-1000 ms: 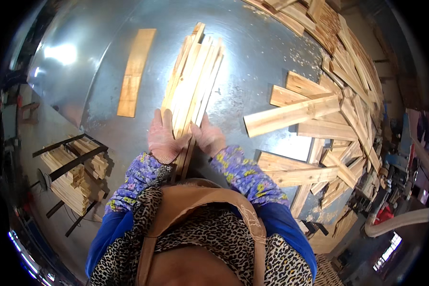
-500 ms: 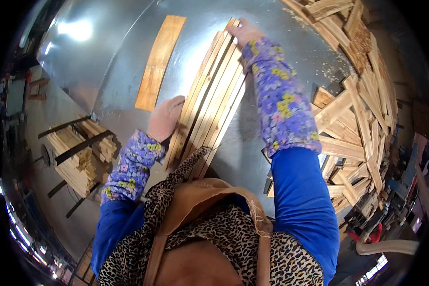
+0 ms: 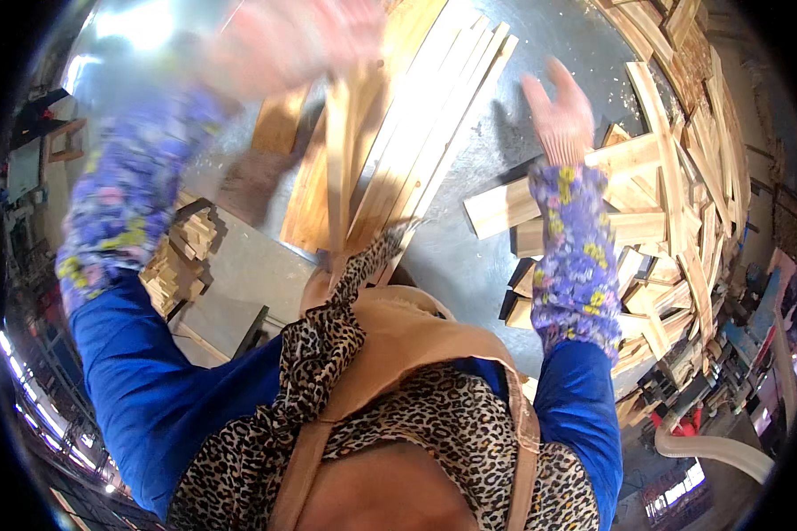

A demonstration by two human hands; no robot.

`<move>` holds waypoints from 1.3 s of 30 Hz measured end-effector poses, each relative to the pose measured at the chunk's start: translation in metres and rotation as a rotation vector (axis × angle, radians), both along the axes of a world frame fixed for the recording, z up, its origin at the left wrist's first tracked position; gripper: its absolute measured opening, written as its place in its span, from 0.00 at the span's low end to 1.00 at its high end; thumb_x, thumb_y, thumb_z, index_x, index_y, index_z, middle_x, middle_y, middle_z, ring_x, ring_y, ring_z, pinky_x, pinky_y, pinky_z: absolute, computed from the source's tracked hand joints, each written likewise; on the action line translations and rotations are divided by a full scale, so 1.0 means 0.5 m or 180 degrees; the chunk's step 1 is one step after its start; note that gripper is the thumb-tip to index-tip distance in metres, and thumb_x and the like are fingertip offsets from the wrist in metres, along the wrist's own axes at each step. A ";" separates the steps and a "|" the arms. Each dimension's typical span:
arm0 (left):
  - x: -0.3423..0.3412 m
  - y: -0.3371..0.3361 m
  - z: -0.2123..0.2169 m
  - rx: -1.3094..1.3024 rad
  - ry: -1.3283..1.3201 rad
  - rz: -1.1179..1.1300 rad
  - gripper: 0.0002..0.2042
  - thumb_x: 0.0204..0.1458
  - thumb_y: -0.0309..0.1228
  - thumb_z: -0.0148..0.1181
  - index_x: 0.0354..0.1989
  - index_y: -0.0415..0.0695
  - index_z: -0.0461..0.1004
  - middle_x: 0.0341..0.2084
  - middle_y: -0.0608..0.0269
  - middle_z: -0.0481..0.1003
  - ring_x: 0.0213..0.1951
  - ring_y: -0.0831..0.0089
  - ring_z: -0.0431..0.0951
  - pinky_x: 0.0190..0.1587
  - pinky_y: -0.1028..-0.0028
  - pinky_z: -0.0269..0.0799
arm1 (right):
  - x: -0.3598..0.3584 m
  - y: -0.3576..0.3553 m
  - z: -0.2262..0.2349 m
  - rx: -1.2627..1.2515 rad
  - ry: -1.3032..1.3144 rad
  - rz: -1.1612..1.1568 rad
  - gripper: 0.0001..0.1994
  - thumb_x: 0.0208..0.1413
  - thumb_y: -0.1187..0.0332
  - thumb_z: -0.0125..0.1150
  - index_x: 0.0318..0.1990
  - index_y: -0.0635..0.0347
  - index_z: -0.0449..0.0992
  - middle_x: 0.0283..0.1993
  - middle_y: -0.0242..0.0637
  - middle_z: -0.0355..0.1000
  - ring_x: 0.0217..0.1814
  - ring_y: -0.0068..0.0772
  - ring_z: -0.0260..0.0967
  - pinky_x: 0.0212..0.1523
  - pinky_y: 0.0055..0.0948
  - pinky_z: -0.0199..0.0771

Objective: The person sorts wooden planks on a metal table, picking up individual pieces from a scattered pile and stacking them neatly. The person handles the wood by hand, aligning the planks into a growing stack while clearing the workspace.

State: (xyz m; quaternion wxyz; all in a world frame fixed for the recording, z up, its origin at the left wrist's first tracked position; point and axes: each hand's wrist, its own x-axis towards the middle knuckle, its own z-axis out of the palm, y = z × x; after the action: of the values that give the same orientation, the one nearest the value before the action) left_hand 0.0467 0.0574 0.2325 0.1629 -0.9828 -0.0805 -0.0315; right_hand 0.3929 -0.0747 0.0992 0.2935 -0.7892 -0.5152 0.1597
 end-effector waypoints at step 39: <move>-0.076 -0.335 -0.360 -0.3188 -0.1268 0.4558 0.42 0.58 0.59 0.69 0.69 0.35 0.74 0.66 0.32 0.72 0.71 0.39 0.68 0.75 0.52 0.64 | -0.090 -0.091 -0.059 -0.1041 0.0348 -0.1008 0.37 0.63 0.47 0.64 0.70 0.68 0.70 0.66 0.64 0.76 0.68 0.65 0.74 0.70 0.54 0.73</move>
State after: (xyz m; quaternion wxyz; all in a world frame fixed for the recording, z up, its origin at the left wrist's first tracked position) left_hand 0.0086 -0.1102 0.0524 -0.3215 -0.6293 -0.7055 -0.0534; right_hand 0.3477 -0.1205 0.0695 0.2107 -0.8875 -0.3355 0.2355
